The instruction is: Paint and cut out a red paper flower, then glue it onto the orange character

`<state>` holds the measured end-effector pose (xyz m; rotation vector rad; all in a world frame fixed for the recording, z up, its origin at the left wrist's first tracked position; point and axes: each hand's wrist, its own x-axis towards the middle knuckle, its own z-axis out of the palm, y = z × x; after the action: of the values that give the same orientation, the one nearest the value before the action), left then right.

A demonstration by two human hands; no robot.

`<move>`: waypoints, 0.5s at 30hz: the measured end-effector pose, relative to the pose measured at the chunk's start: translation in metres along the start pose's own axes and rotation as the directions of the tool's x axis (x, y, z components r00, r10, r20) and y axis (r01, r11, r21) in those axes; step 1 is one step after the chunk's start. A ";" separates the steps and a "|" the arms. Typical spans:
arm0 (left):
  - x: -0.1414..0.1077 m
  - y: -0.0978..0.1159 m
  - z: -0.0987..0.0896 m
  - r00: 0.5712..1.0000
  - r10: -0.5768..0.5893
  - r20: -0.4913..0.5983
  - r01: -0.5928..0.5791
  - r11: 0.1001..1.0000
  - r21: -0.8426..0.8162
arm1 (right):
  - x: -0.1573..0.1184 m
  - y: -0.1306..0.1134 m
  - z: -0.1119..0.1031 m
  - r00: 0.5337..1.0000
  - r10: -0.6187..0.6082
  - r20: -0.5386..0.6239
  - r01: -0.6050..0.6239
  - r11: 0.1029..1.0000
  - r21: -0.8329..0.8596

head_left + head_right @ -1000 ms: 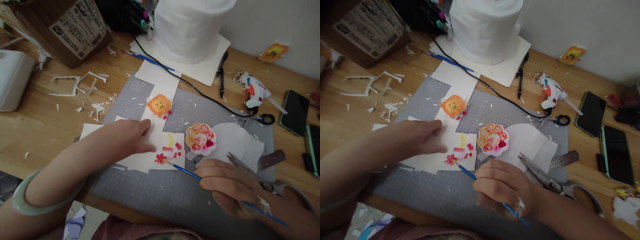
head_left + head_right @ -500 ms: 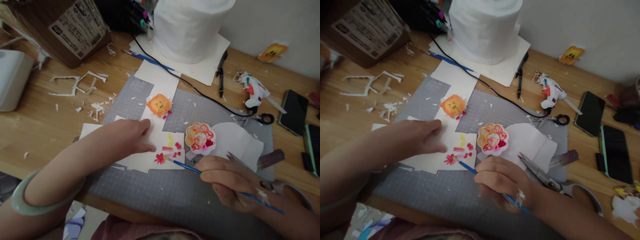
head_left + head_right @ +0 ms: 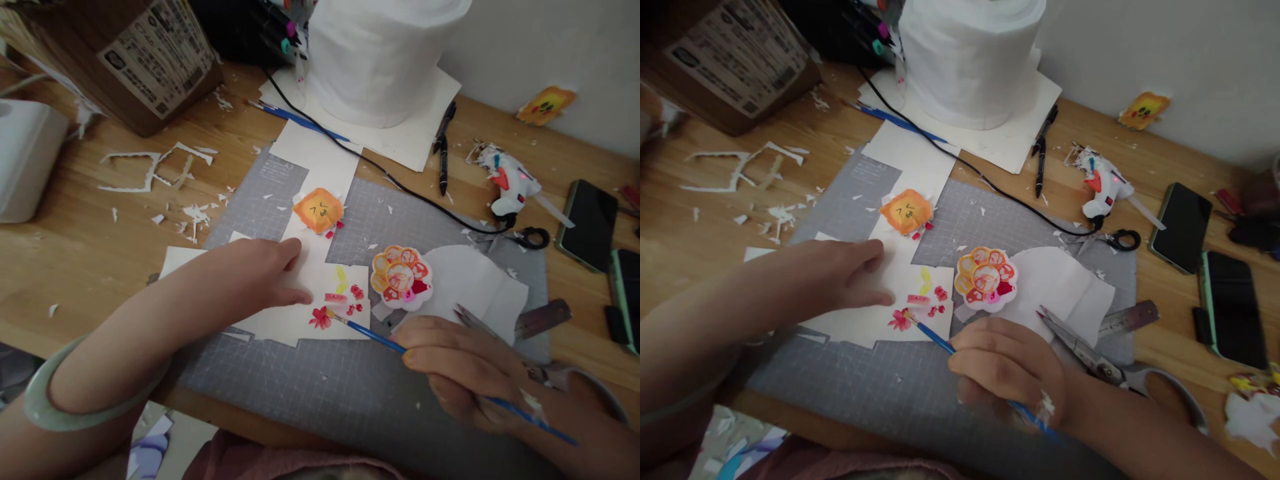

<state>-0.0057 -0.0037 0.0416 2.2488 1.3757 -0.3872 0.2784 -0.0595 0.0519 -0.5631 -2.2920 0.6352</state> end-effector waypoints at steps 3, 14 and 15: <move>0.000 0.000 -0.001 1.000 0.017 -0.003 -0.017 1.000 0.002 | -0.006 0.003 0.010 0.993 -0.075 -0.090 0.074 0.997 -0.013; 0.000 0.004 -0.003 1.000 0.006 0.002 -0.006 0.999 0.048 | -0.009 0.004 0.015 0.983 -0.145 -0.116 0.125 0.979 -0.162; 0.000 0.004 -0.003 1.000 0.008 0.004 -0.009 0.999 0.046 | -0.008 0.003 0.015 0.982 -0.149 -0.116 0.127 0.976 -0.178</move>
<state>-0.0020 -0.0038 0.0452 2.2890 1.3681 -0.4238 0.2738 -0.0656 0.0364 -0.5024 -2.2527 0.3284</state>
